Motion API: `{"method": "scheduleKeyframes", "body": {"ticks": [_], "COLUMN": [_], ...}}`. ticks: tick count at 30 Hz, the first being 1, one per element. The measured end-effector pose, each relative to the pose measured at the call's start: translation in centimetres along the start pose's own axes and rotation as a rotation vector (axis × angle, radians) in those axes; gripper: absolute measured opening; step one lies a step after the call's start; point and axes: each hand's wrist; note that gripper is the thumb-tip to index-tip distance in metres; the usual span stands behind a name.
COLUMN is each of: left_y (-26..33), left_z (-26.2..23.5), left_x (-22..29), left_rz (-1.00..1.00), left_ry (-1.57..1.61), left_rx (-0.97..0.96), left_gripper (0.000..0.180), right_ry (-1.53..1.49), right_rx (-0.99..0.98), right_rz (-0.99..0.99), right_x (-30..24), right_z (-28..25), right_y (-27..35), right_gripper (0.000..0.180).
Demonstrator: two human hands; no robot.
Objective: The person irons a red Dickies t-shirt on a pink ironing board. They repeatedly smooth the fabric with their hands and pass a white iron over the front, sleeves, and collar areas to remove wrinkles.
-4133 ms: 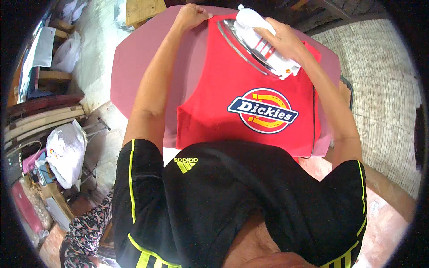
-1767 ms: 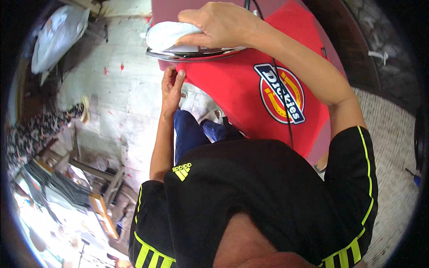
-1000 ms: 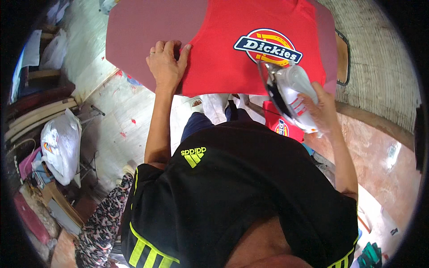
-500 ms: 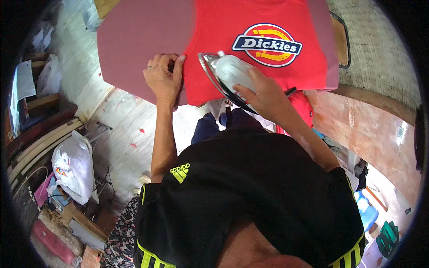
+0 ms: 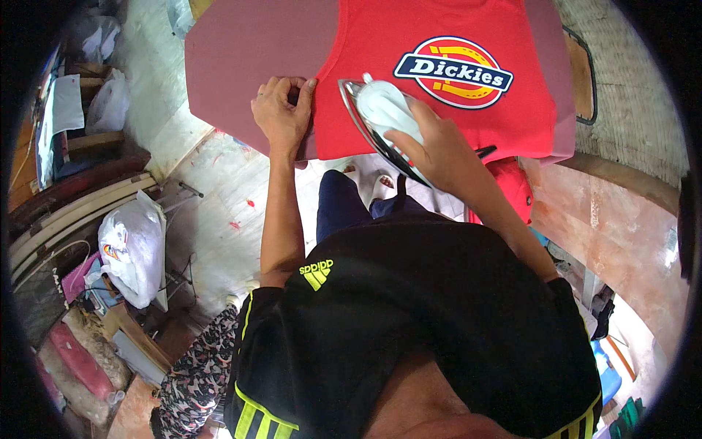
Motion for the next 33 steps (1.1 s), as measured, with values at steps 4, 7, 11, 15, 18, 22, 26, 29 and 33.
{"method": "scheduleKeyframes", "body": {"ticks": [4,7,11,15,18,22,26,29,33], "left_y": [0.2,0.1,-0.2,-1.3,-2.3,-3.0,-2.9,-2.9,-3.2], "left_z": [0.5,0.5,0.0,-0.9,-1.5,-1.6,-1.8,-1.7,-2.1], "left_x": [-0.6,-0.5,-0.7,-2.3,-2.9,-3.7,-3.9,-3.9,-3.8], "left_rz": [-0.039,-0.018,0.055,0.148,0.233,0.315,0.351,0.349,0.335], "left_ry": [0.038,0.020,0.054,0.150,0.188,0.229,0.243,0.277,0.276], "left_rx": [-0.018,-0.012,-0.033,-0.223,-0.320,-0.355,-0.320,-0.283,-0.324], "left_gripper": [0.023,0.022,0.019,0.018,0.017,0.016,0.015,0.014,0.011], "right_ry": [-0.007,0.034,0.061,0.001,-0.035,-0.070,-0.084,-0.160,-0.305], "right_rx": [0.034,0.119,0.202,0.252,0.305,0.380,0.492,0.519,0.551], "right_rz": [0.055,0.045,0.159,0.275,0.278,0.434,0.372,0.376,0.403], "right_x": [-0.3,-0.3,-1.9,-4.7,-5.6,-6.8,-6.8,-6.2,-5.5], "right_z": [0.6,1.9,3.4,6.0,8.5,9.1,10.6,10.6,9.8], "right_y": [1.6,-0.2,-0.1,1.7,1.5,0.4,1.9,0.9,-1.8], "right_gripper": [0.051,0.046,0.040,0.037,0.033,0.030,0.029,0.030,0.033]}}
Point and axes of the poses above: each hand's wrist, its own y-axis away from the middle knuckle, its own z-axis out of the palm, x = y × z, and after that the axes turned 2 degrees about x, right-handed
